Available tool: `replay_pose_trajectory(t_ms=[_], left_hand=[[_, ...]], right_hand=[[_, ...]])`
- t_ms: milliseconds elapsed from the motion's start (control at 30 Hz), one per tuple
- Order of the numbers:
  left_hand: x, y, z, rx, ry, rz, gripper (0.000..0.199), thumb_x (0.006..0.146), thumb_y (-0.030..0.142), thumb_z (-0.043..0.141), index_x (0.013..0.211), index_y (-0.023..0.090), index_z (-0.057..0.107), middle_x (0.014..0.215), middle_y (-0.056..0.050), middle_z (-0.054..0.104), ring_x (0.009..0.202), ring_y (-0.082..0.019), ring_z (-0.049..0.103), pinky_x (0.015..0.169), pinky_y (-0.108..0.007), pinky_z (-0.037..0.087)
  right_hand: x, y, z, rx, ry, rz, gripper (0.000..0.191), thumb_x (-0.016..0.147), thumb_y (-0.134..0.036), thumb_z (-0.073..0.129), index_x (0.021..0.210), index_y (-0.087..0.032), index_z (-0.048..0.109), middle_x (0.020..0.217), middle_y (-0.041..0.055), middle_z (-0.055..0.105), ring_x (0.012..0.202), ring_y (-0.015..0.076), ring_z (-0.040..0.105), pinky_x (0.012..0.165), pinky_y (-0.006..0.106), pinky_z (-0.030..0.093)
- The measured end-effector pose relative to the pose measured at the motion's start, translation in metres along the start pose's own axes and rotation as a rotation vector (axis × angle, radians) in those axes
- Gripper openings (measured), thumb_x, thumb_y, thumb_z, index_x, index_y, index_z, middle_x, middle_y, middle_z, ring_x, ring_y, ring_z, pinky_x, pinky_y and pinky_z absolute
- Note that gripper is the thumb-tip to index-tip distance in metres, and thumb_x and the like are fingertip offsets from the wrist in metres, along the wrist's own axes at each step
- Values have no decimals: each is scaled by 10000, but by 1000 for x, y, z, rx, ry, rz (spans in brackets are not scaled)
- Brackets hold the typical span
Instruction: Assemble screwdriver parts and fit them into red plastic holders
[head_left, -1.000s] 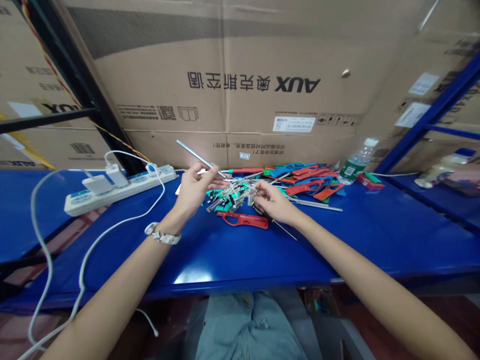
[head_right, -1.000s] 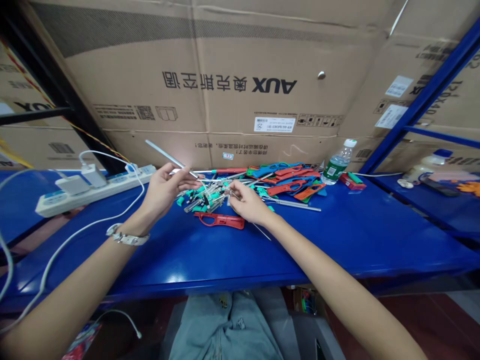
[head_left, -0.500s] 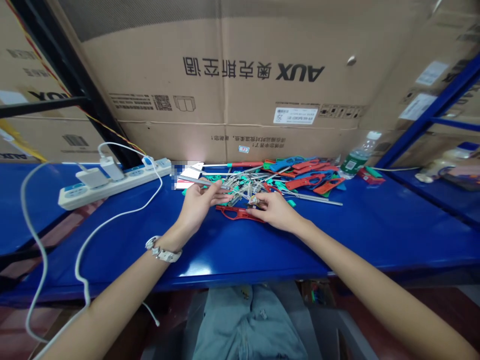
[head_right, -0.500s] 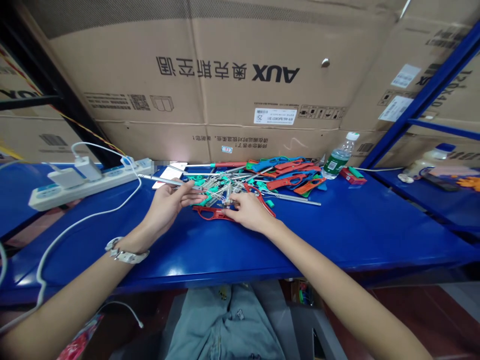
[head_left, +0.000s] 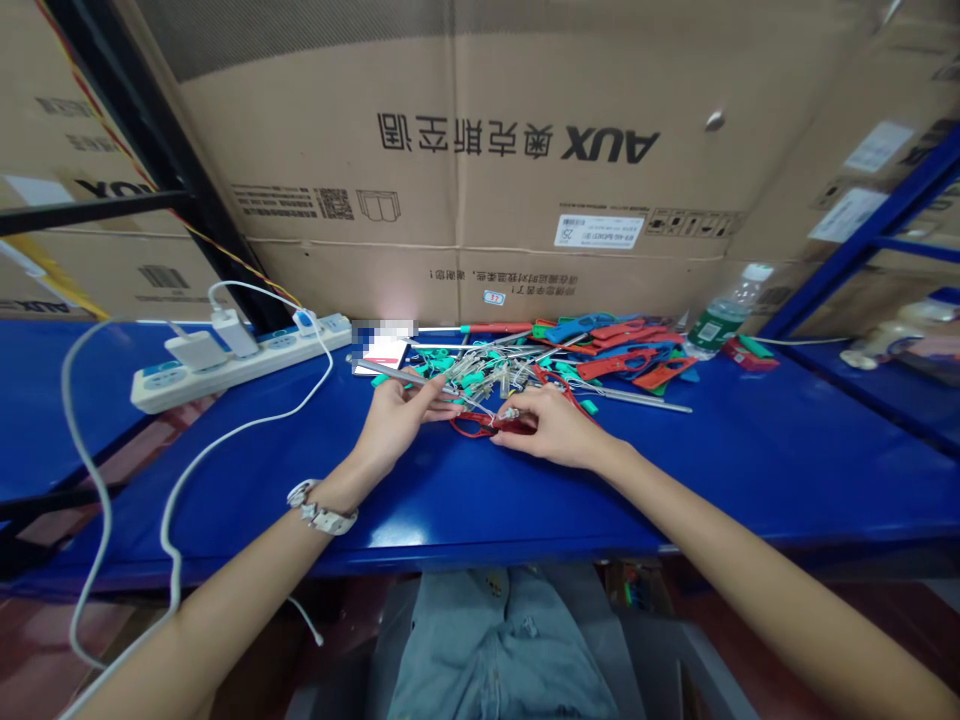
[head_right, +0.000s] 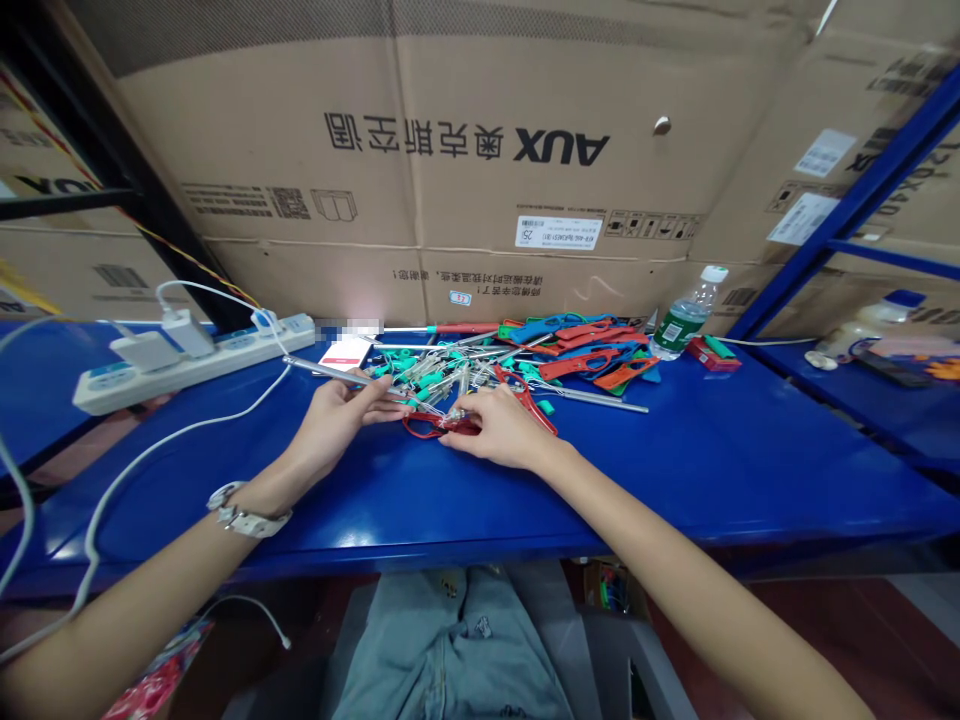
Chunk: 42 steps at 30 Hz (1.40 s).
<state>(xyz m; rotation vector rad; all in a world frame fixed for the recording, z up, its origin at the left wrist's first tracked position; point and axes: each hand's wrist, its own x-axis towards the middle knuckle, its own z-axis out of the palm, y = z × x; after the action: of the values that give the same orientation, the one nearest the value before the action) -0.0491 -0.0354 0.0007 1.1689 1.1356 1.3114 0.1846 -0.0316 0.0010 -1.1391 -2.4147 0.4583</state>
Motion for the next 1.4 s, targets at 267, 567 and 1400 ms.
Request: replay_pose_trajectory(t_ms=[267, 567, 1400], left_hand=[[2, 1, 1, 22, 11, -47, 183, 900, 283, 738, 821, 131, 675, 786, -106, 794, 690, -224, 790, 763, -368, 694], [-3, 7, -8, 127, -1, -114, 185, 911, 275, 743, 832, 130, 660, 773, -95, 789, 540, -151, 720, 540, -244, 628], [-1, 7, -18, 514, -147, -304, 474, 1077, 375, 433, 701, 156, 621, 582, -42, 672, 365, -100, 475, 368, -240, 368]], right_hand=[[5, 7, 2, -37, -13, -32, 120, 953, -270, 701, 871, -195, 746, 746, 2, 710, 765, 180, 624, 859, 363, 387], [6, 4, 1, -54, -45, -90, 109, 956, -174, 664, 935, -201, 768, 845, 17, 743, 762, 163, 605, 896, 371, 380], [3, 6, 18, -79, 19, -73, 206, 995, -242, 643, 804, -186, 697, 747, -4, 716, 756, 160, 626, 877, 350, 319]])
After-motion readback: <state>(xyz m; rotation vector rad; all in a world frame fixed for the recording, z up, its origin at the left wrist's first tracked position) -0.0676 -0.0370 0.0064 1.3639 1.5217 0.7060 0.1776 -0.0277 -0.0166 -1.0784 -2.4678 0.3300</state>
